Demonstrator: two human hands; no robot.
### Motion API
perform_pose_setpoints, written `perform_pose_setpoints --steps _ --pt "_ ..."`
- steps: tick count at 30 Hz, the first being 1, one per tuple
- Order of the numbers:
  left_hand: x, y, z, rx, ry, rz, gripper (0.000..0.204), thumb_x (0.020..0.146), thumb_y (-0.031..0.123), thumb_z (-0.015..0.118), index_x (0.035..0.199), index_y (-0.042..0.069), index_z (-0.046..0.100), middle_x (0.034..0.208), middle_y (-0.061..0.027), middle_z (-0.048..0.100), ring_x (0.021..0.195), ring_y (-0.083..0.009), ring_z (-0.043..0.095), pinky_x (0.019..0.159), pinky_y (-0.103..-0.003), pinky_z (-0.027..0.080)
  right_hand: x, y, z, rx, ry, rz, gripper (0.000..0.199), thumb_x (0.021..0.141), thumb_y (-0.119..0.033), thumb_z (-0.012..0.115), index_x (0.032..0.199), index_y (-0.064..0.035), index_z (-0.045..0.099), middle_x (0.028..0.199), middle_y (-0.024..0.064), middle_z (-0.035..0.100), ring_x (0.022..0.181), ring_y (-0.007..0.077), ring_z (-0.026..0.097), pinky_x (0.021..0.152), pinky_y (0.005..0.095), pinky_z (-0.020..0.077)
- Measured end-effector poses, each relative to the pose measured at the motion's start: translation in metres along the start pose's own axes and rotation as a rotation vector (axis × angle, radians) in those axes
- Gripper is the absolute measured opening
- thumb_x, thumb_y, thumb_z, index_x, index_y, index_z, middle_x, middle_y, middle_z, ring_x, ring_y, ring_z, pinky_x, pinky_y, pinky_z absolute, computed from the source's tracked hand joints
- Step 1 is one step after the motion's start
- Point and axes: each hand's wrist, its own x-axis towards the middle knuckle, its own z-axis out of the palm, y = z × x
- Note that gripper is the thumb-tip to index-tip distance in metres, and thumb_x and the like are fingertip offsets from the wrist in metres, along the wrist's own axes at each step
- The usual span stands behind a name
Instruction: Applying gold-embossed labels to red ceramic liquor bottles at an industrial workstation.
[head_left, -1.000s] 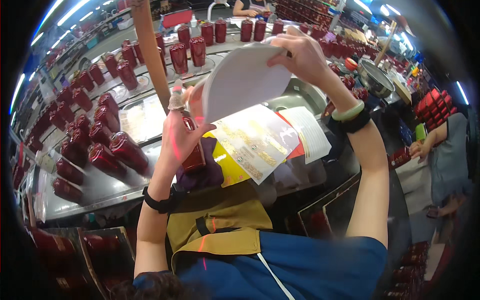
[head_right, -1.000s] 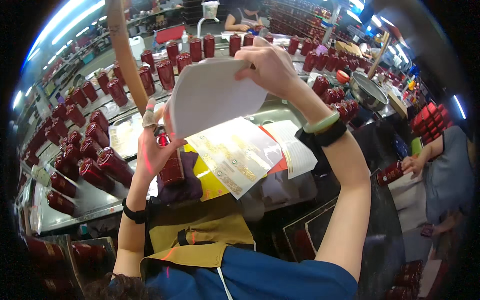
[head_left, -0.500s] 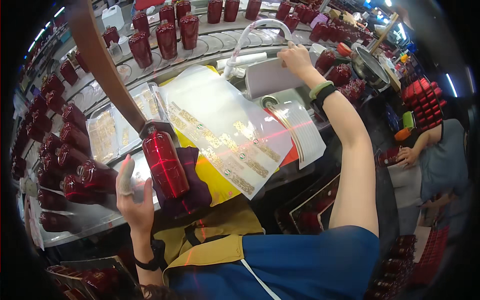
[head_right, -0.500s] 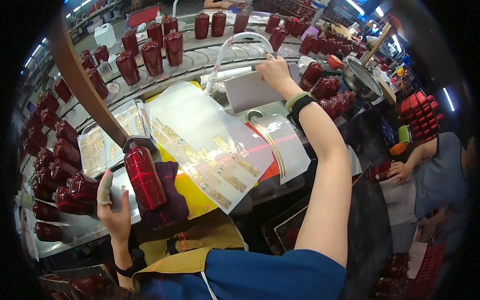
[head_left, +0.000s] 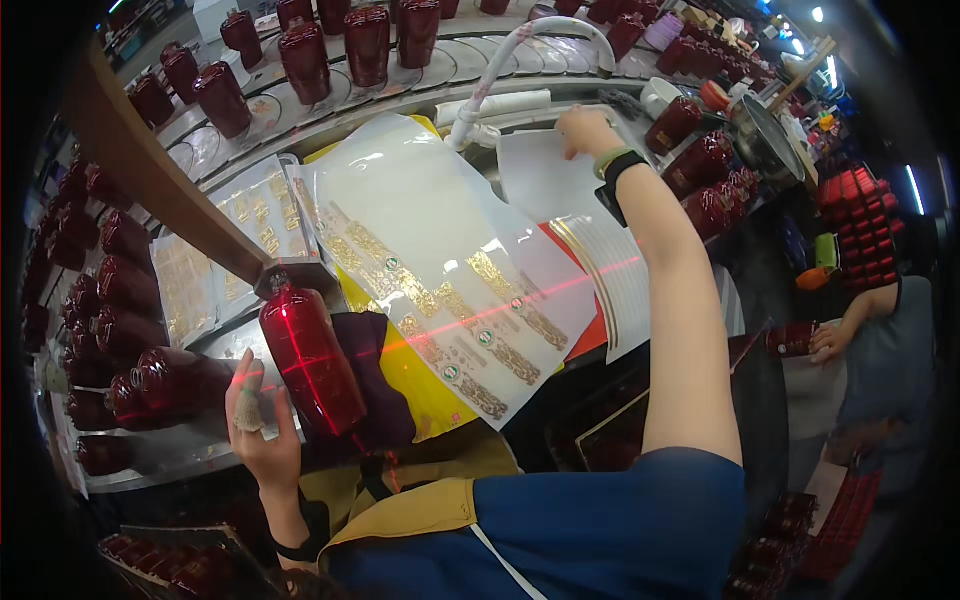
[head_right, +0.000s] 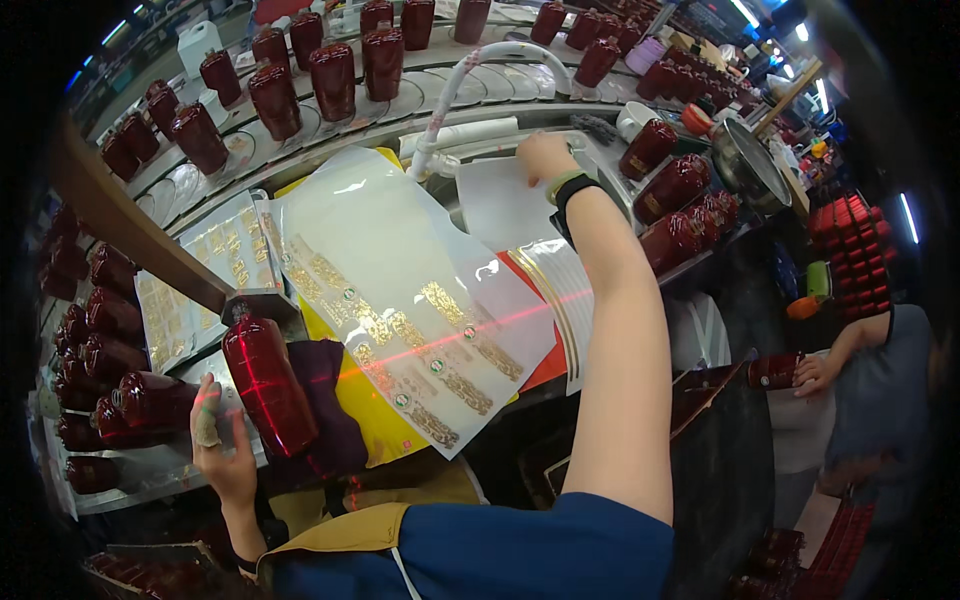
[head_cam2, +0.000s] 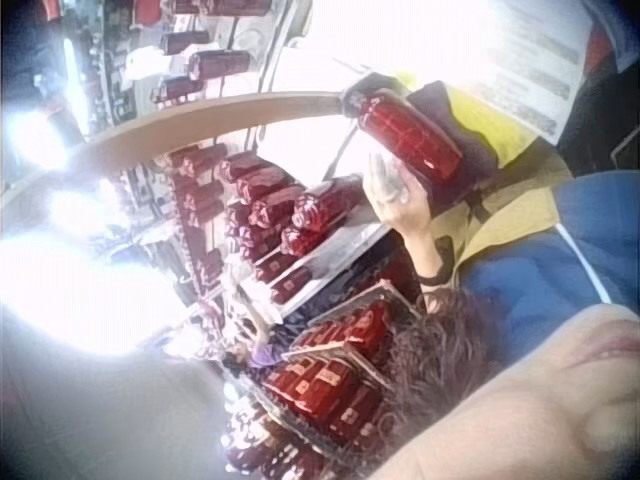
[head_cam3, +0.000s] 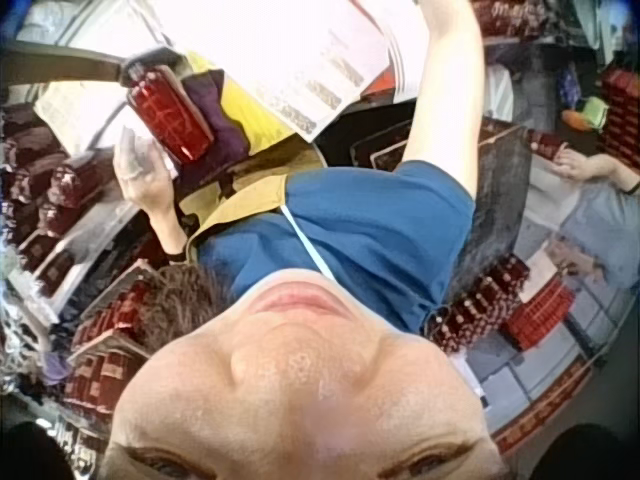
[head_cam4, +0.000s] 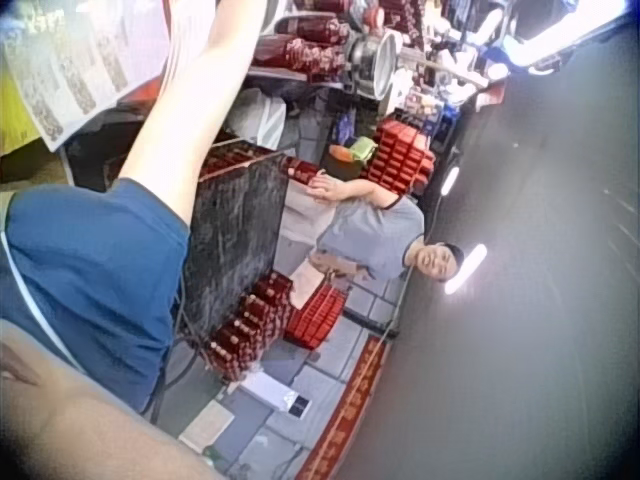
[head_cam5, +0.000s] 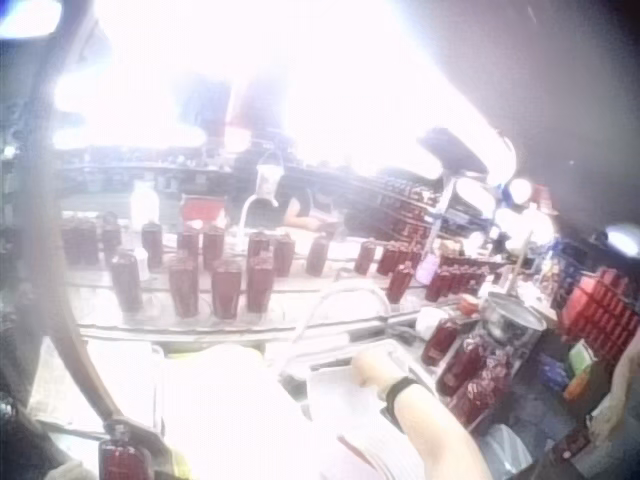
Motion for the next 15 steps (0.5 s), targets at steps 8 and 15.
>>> perform_pose_setpoints --steps 8,15 --pt "-0.006 -0.006 0.001 0.084 -0.037 -0.075 0.04 0.09 -0.008 0.067 0.13 -0.006 0.062 0.137 -0.0211 0.063 0.122 -0.0338 0.065 0.101 -0.041 0.051 0.039 -0.03 0.07 0.07 0.048 -0.092 0.036 0.071 -0.015 0.084 0.106 -0.0134 0.078 0.115 0.0095 0.073 0.112 0.0294 0.07 0.09 0.042 0.0591" --pt "-0.004 -0.009 0.009 0.091 -0.049 -0.118 0.042 0.089 -0.01 0.066 0.13 -0.005 0.063 0.139 -0.0198 0.062 0.125 -0.0344 0.063 0.106 -0.041 0.048 0.032 -0.026 0.07 0.264 0.067 0.129 0.075 0.061 -0.03 0.095 0.124 -0.0065 0.062 0.113 0.0111 0.071 0.112 0.0329 0.07 0.089 0.0463 0.0595"
